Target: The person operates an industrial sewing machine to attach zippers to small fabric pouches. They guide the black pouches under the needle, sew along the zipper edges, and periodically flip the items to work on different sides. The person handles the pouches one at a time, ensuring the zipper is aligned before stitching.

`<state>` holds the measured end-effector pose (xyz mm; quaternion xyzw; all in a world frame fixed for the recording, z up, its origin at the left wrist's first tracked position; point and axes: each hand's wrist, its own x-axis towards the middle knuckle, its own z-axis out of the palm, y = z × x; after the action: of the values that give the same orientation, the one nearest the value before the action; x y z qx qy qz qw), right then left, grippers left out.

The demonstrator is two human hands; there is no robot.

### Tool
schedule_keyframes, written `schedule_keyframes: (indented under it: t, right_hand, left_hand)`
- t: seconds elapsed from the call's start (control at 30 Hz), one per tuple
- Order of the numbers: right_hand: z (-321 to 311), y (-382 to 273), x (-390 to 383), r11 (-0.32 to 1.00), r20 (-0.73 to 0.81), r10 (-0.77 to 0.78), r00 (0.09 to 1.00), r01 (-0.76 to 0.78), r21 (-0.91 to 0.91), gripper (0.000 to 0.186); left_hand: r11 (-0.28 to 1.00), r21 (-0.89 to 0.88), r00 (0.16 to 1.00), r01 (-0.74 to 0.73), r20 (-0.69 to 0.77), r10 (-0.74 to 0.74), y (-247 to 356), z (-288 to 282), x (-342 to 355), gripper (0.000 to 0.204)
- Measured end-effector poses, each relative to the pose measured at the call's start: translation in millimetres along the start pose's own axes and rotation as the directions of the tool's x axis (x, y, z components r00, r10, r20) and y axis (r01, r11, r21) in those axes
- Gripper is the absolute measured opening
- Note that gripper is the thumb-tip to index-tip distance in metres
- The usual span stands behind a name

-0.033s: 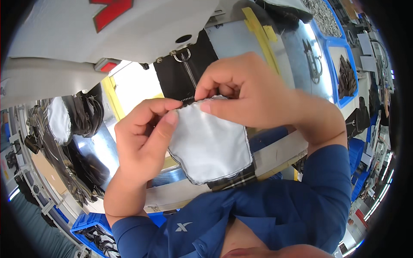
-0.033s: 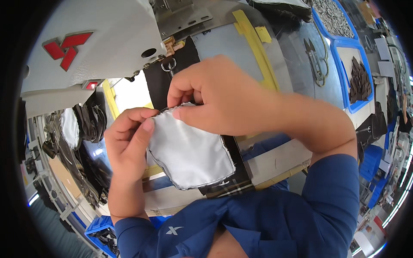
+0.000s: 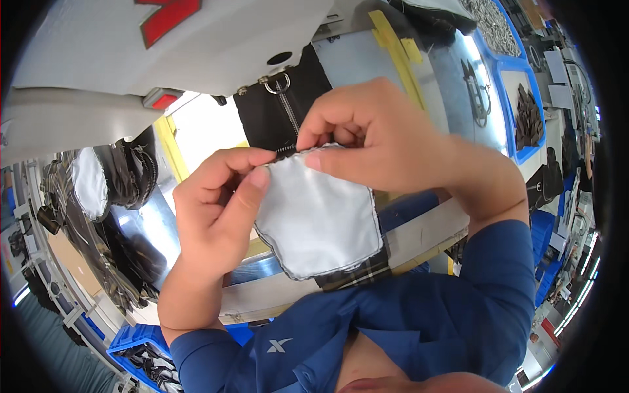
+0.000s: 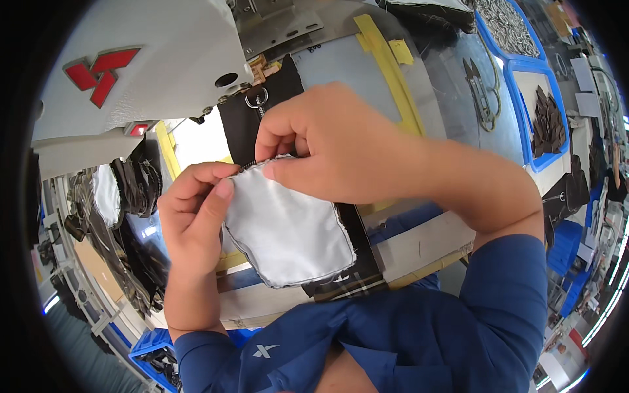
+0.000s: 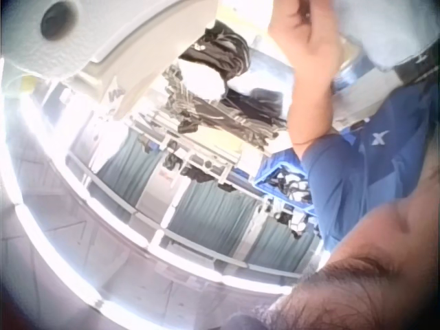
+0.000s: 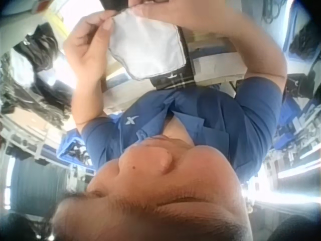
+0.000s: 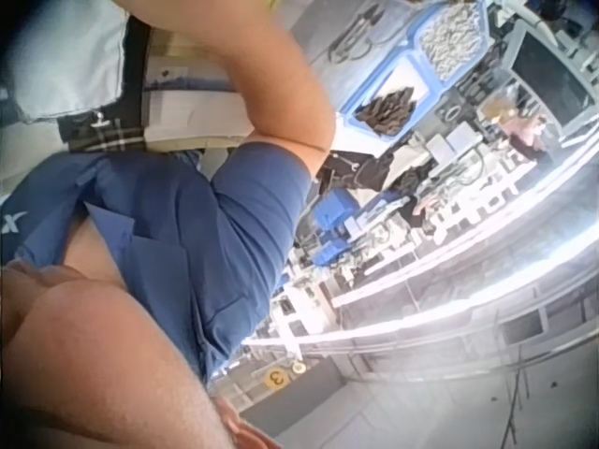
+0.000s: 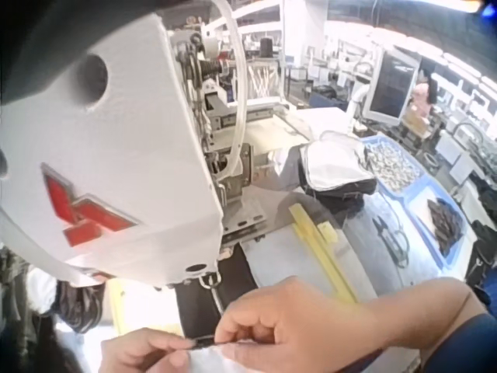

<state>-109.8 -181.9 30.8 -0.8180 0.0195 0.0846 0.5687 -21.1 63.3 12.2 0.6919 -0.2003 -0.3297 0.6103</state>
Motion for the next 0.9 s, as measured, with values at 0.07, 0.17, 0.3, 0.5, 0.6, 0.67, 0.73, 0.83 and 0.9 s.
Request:
schedule_keyframes:
  t: [0.07, 0.17, 0.3, 0.5, 0.6, 0.67, 0.73, 0.83, 0.9]
  right_hand:
    - [-2, 0, 2, 0.992, 0.022, 0.067, 0.998, -0.069, 0.103, 0.014]
    - [0, 11, 6, 0.983, -0.019, 0.114, 0.993, -0.11, 0.144, 0.016]
    - [-3, 13, 11, 0.99, -0.037, 0.103, 0.994, -0.099, 0.095, 0.02]
    - [-1, 18, 12, 0.989, -0.05, 0.087, 0.995, -0.08, 0.128, 0.019]
    - [-2, 20, 13, 0.979, -0.034, 0.101, 0.994, -0.094, 0.182, 0.02]
    - [-3, 21, 13, 0.976, -0.025, 0.097, 0.995, -0.091, 0.198, 0.02]
    - [-3, 18, 13, 0.972, -0.014, 0.129, 0.992, -0.123, 0.199, 0.02]
    - [-6, 11, 12, 0.967, 0.008, 0.167, 0.986, -0.166, 0.194, 0.02]
    - [-8, 7, 10, 0.965, 0.014, 0.186, 0.982, -0.185, 0.186, 0.02]
  left_hand:
    - [0.995, 0.045, 0.994, -0.085, -0.058, 0.088, -4, 2, 4, 0.022]
    - [0.968, 0.155, 0.973, -0.197, -0.087, 0.212, -17, -3, 13, 0.027]
    - [0.964, 0.214, 0.975, -0.158, -0.121, 0.187, -17, -2, 16, 0.025]
    - [0.973, 0.224, 0.987, -0.058, -0.133, 0.09, -12, -4, 13, 0.015]
    - [0.995, 0.1, 0.994, 0.012, -0.107, -0.001, -7, -8, 12, 0.014]
    - [0.999, -0.031, 0.996, 0.045, -0.081, -0.047, -9, -11, 12, 0.015]
    - [0.99, -0.12, 0.995, 0.072, -0.057, -0.079, -8, -13, 13, 0.015]
    - [0.969, -0.219, 0.992, 0.11, -0.034, -0.12, -10, -15, 14, 0.016]
    - [0.958, -0.258, 0.991, 0.124, -0.021, -0.134, -10, -15, 15, 0.016]
